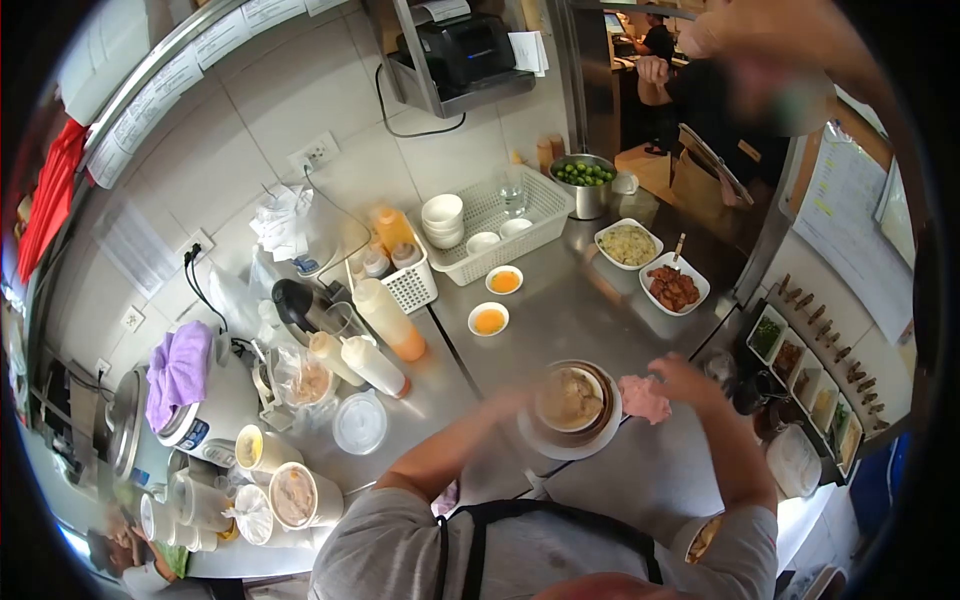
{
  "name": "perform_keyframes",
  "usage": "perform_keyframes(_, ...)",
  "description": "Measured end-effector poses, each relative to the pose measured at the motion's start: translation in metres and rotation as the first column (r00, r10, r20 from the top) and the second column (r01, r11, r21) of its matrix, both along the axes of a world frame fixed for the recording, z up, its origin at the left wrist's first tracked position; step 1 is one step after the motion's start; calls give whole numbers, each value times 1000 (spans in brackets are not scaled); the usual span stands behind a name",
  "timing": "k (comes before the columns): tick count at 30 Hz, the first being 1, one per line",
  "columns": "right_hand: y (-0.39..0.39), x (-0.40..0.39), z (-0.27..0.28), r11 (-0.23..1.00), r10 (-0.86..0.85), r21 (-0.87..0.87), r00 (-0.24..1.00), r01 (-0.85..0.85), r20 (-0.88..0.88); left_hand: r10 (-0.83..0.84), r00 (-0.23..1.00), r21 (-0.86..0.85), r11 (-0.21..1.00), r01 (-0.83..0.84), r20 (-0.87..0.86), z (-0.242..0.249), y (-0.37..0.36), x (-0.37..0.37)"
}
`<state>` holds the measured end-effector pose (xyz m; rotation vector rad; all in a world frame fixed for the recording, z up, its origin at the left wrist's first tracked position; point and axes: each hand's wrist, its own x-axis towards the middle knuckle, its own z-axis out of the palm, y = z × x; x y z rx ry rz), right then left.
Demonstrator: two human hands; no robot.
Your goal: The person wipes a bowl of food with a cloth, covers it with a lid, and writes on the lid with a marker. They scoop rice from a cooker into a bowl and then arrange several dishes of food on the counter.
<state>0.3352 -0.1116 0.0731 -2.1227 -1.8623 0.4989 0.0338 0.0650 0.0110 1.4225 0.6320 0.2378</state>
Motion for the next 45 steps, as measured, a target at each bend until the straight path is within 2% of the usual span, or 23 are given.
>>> perform_keyframes(2, 18, -22, -10, 975, -80, -210, 997, 77, -4, 18, 997, -60, 998, -23, -74, 17, 2, 5)
perform_keyframes(5, 38, -31, -27, 981, -174, -92, 984, 170, -39, -8, 984, 86, 996, 24, -175, 33, 2, 11)
perform_keyframes(8, 53, -50, -35, 944, -328, 53, 943, 325, 57, -29, 940, 300, 944, 137, -339, 99, 20, 27)
perform_keyframes(9, 52, -54, -40, 912, -395, 151, 915, 381, 78, -10, 872, 395, 889, 232, -489, 81, 55, 39)
perform_keyframes(11, 52, -58, -49, 809, -534, 347, 840, 474, 97, -58, 958, 215, 969, 122, -282, 145, 75, 45)
perform_keyframes(12, 50, -59, -50, 788, -541, 383, 839, 482, 58, 17, 966, 303, 951, 64, -256, 167, 91, 50)
perform_keyframes(13, 48, -60, -49, 766, -545, 417, 838, 489, 18, -94, 961, 467, 859, 210, -260, 188, 122, 53)
perform_keyframes(14, 47, -61, -48, 743, -546, 447, 837, 498, -24, 31, 969, 472, 877, 90, -244, 209, 137, 60)
perform_keyframes(15, 47, -60, -48, 734, -537, 462, 842, 498, -53, 48, 968, 549, 830, 98, -245, 236, 152, 64)
perform_keyframes(16, 46, -59, -50, 724, -529, 476, 845, 499, -82, 168, 978, 715, 698, -30, -124, 244, 175, 67)
perform_keyframes(17, 46, -57, -50, 711, -521, 493, 847, 501, -109, 205, 976, 801, 595, -63, -76, 282, 174, 68)
perform_keyframes(18, 47, -55, -52, 703, -523, 502, 845, 503, -113, 237, 971, 787, 600, -142, -6, 306, 191, 72)
perform_keyframes(19, 48, -55, -54, 695, -526, 511, 842, 506, -118, 283, 957, 864, 464, -193, 61, 332, 201, 72)
perform_keyframes(20, 48, -55, -56, 687, -528, 518, 840, 509, -125, 319, 931, 952, 187, -243, 175, 352, 215, 74)
perform_keyframes(21, 48, -54, -57, 699, -528, 486, 837, 525, -144, 382, 896, 971, -13, -237, 224, 374, 228, 75)
perform_keyframes(22, 48, -52, -58, 711, -526, 454, 834, 538, -164, 432, 856, 954, -212, -211, 285, 396, 235, 74)
perform_keyframes(24, 48, -51, -60, 709, -527, 439, 828, 552, -191, 364, 775, 793, -544, -273, 517, 432, 226, 73)
perform_keyframes(26, 48, -51, -63, 675, -533, 479, 820, 560, -207, 384, 739, 688, -711, -147, 554, 467, 214, 74)
perform_keyframes(29, 49, -51, -58, 681, -540, 459, 815, 571, -212, 493, 670, 667, -745, -4, 554, 506, 207, 79)
perform_keyframes(32, 48, -50, -58, 666, -541, 475, 811, 575, -223, 489, 617, 545, -831, 114, 616, 531, 215, 83)
perform_keyframes(37, 50, -49, -65, 638, -558, 485, 793, 598, -245, 675, 584, 574, -721, 389, 451, 558, 221, 94)
perform_keyframes(41, 50, -51, -57, 625, -556, 496, 790, 602, -259, 774, 531, 617, -614, 493, 345, 557, 230, 111)
perform_keyframes(45, 52, -44, -75, 615, -527, 568, 821, 547, -219, 777, 511, 614, -616, 494, 368, 553, 234, 123)
